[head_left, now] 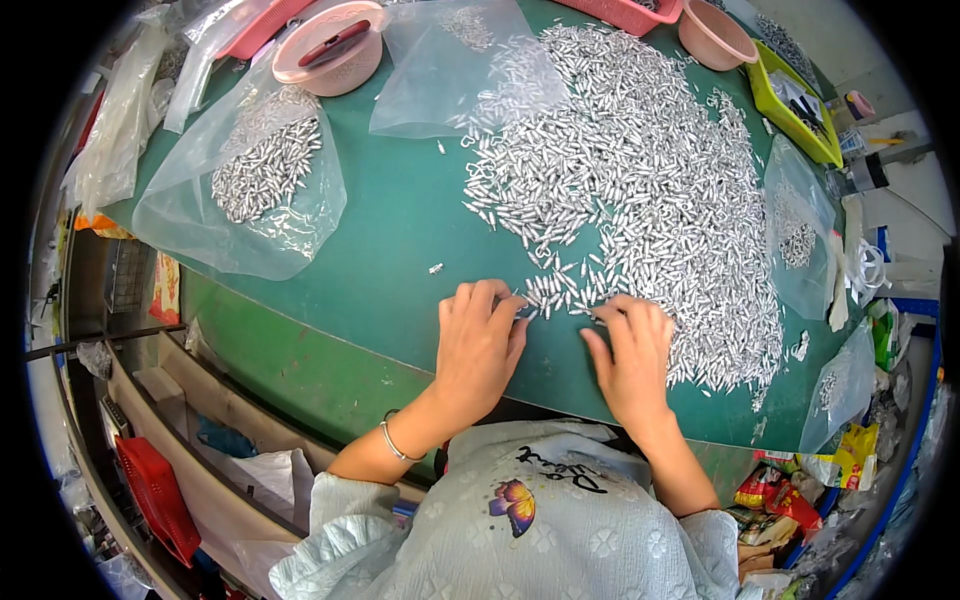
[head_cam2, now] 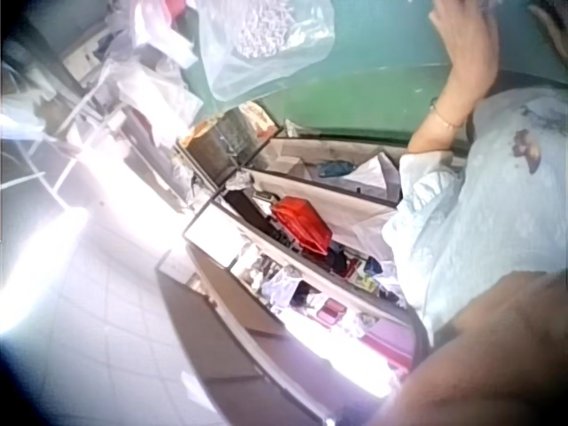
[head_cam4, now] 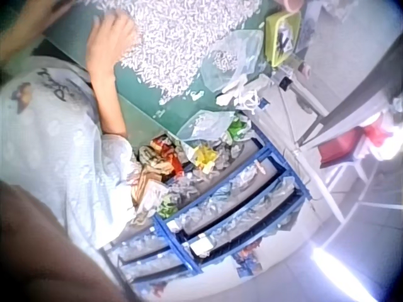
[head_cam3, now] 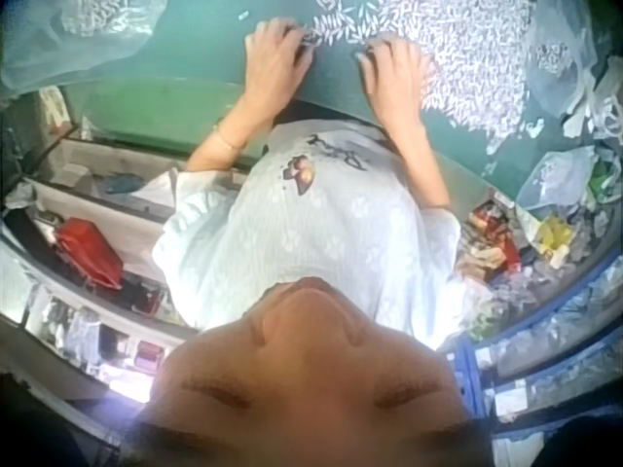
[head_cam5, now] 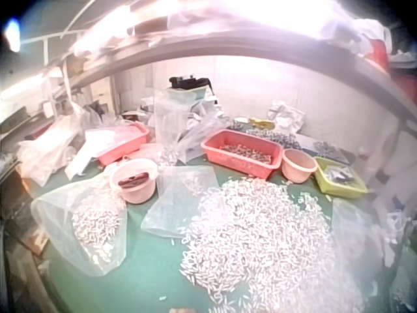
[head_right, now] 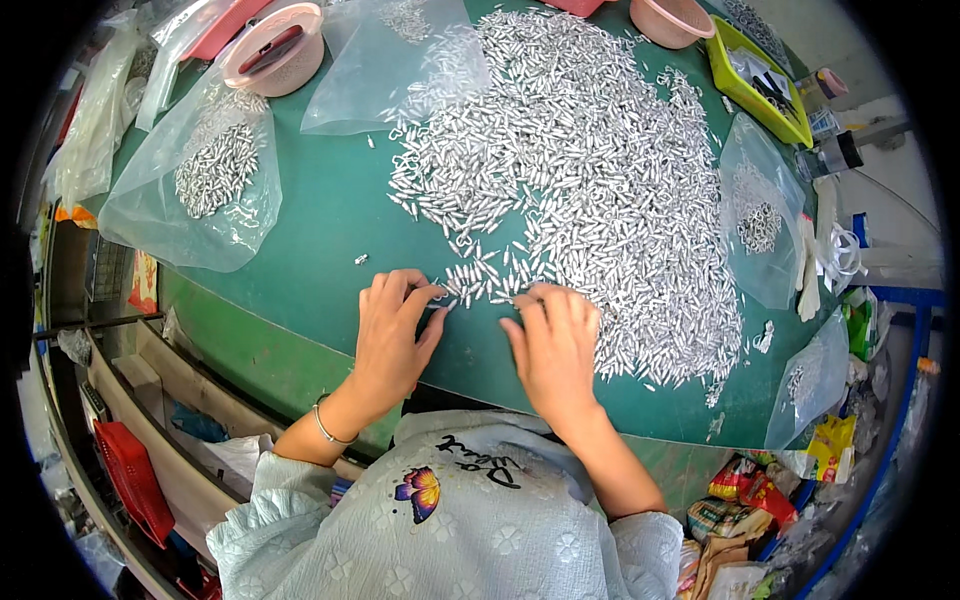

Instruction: The person repeatedly picks up small silver cylindrical objects from a large pile on a green table and transfers them into a clear plastic bag. The hands work continuously, gathering handfuls and moving them into the bag throughout the clip.

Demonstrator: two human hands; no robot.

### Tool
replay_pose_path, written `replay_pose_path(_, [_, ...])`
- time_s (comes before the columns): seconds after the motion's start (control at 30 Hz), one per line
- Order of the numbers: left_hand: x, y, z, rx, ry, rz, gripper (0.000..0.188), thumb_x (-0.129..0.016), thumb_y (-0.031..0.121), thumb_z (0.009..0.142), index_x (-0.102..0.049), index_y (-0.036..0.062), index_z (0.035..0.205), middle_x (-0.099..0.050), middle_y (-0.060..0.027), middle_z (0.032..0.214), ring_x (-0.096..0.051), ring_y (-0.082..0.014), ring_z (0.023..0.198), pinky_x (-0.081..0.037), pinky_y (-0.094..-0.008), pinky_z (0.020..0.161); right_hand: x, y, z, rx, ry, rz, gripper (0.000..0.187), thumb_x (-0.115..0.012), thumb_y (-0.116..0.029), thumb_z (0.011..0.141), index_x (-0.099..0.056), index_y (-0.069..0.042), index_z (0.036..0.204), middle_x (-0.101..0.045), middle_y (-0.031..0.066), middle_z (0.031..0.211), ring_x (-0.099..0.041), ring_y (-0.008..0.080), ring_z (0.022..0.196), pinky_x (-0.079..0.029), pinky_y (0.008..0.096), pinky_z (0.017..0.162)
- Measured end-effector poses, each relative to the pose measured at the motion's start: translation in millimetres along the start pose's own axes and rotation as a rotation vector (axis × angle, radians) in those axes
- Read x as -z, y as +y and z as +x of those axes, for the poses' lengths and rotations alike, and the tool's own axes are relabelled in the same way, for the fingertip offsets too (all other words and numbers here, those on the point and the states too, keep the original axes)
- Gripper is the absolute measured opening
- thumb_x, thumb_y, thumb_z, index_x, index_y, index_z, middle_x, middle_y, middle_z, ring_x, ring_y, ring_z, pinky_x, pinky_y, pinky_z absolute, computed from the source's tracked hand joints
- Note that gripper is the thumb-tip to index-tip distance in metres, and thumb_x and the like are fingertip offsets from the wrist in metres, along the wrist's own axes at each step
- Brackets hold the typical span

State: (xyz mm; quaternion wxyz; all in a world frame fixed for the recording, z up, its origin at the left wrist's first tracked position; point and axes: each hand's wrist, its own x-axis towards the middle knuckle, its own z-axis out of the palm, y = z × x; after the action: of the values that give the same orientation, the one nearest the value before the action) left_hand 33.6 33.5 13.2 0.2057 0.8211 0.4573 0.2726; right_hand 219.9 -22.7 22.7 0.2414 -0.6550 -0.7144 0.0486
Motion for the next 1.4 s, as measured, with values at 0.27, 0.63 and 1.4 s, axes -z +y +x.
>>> replay_pose_path(0.27, [0.7,-3.4,0.5,-0.018,0.054,0.04,0.027,-0.073,0.002,0.073,-0.064,0.0071,0.098,-0.054,-0.006,0.098,-0.05,-0.025,0.091,-0.035,-0.0374,0.076,1.3,5.7,-0.9,-0.018,-0.003,0.022,0.027,-0.068,-0.006,0.079,-0.06,-0.003,0.105,-0.054,0.0109,0.108,-0.05,0.0304,0.101,-0.036,0.0424,0.085])
replay_pose_path(0.63, [0.0,-17.6,16.2,-0.056,0.085,0.069,0.023,-0.074,0.002,0.071,-0.062,0.0067,0.091,-0.055,-0.0052,0.093,-0.051,-0.0247,0.088,-0.036,-0.0372,0.075,-9.5,-9.8,12.1,0.075,-0.231,-0.038,0.052,-0.069,-0.017,0.083,-0.051,-0.003,0.129,-0.045,0.0154,0.137,-0.038,0.0335,0.132,-0.03,0.0514,0.104])
replay_pose_path(1.4, [16.5,-42.1,3.1,0.068,0.151,0.086,0.02,-0.066,-0.004,0.079,-0.061,0.0,0.098,-0.056,-0.0131,0.105,-0.054,-0.0307,0.093,-0.042,-0.0385,0.08,-15.1,-16.5,13.3,0.081,-0.264,0.042,0.057,-0.07,-0.015,0.082,-0.048,0.001,0.132,-0.039,0.0198,0.143,-0.034,0.0393,0.135,-0.031,0.0504,0.108])
